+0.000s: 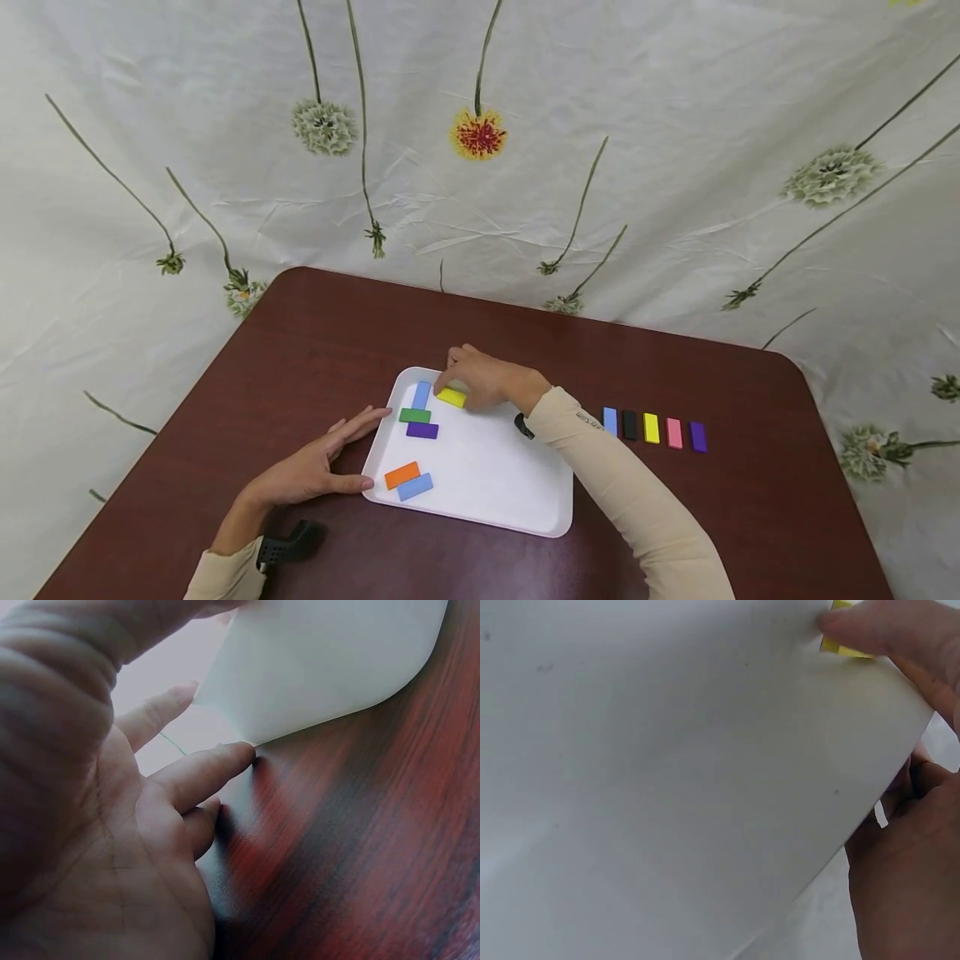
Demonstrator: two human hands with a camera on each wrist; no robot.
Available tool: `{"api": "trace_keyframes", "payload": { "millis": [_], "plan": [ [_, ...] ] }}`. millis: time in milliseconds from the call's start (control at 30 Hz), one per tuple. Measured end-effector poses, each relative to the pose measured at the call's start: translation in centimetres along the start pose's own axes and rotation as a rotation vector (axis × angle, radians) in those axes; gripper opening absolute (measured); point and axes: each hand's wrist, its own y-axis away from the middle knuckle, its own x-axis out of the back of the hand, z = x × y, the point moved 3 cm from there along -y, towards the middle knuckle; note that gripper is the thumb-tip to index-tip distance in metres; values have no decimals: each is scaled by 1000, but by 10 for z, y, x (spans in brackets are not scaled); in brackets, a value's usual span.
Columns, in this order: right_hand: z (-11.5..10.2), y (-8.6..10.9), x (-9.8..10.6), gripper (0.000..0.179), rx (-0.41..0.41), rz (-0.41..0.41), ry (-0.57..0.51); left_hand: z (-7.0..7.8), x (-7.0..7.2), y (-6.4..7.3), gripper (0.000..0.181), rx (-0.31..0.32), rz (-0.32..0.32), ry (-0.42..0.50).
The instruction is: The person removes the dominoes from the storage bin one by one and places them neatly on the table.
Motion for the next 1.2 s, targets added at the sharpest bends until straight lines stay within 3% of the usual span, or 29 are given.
{"api": "trace_keyframes", "payload": {
  "millis": [300, 667, 900, 1067, 1200],
  "plan": [
    [0, 6, 1, 47, 18, 32, 7, 2, -2, -1, 89, 3, -7, 8],
    [10, 38, 21, 47, 13, 199, -123, 1, -1, 0, 87, -14, 1, 7],
    [35, 86, 26, 45, -28, 284, -157, 3, 0, -1, 89, -4, 1, 0],
    [61, 135, 19, 45, -135, 314, -173, 4, -1, 0, 88, -9, 2, -18],
    [83, 179, 5, 43, -171, 367, -207, 4, -1, 0, 87, -14, 5, -23]
  ]
}}
